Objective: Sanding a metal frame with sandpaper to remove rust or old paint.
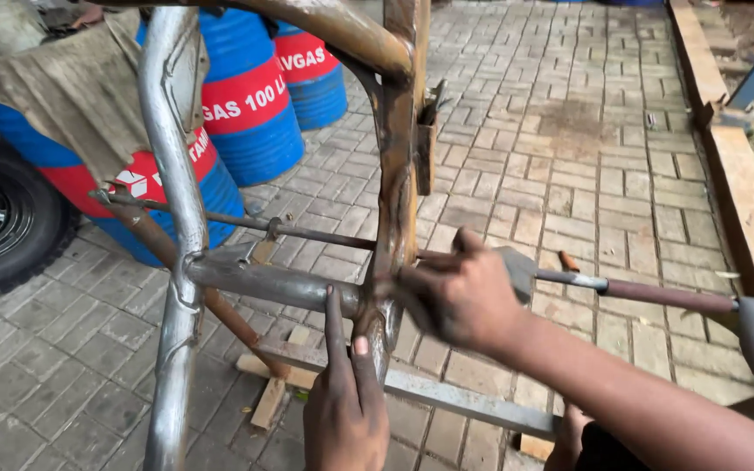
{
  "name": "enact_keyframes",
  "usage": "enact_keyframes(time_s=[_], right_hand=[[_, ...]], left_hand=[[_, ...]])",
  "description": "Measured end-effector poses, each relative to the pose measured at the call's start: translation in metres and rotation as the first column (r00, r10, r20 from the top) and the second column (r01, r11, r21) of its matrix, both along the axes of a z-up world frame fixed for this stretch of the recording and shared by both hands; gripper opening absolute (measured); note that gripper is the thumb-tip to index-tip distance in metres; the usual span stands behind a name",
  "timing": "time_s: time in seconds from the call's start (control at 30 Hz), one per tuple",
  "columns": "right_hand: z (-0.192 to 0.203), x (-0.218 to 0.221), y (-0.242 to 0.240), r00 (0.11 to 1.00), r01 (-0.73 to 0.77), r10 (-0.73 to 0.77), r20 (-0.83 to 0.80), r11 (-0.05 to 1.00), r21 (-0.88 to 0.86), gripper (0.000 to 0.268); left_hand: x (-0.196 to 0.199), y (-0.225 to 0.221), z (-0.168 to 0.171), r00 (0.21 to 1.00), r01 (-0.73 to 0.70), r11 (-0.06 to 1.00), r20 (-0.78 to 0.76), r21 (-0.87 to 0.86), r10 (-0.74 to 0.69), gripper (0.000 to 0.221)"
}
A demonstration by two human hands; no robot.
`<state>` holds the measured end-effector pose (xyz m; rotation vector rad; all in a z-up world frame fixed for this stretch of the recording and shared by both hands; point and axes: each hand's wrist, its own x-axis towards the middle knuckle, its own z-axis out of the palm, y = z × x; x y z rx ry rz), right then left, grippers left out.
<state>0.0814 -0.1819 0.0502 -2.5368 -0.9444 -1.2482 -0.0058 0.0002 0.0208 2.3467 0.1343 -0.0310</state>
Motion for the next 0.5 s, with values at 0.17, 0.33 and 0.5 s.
enact_keyframes(time_s=[0.17,0.33,0.5], right_hand=[[0.012,-0.004,0.003,0.999,0.047,-0.047,0.001,0.997,0.06,0.043],[0.035,0.01,-0.014,0.993,0.048,-0.045,0.11,0.999,-0.025,0.035],[0.006,0.01,-0.01,0.999,-0.023,0.018,-0.046,0.994,-0.103,0.028]], left_hand=[[-0.006,0.002,0.003,1.0,0.01,1.0,-0.022,-0.009,-0.01,0.073],[-0.006,0.001,0.001,0.999,0.026,1.0,0.024,-0.015,-0.026,0.072],[0.001,0.003,-0.002,0.999,0.041,0.999,0.027,0.003,-0.041,0.073]])
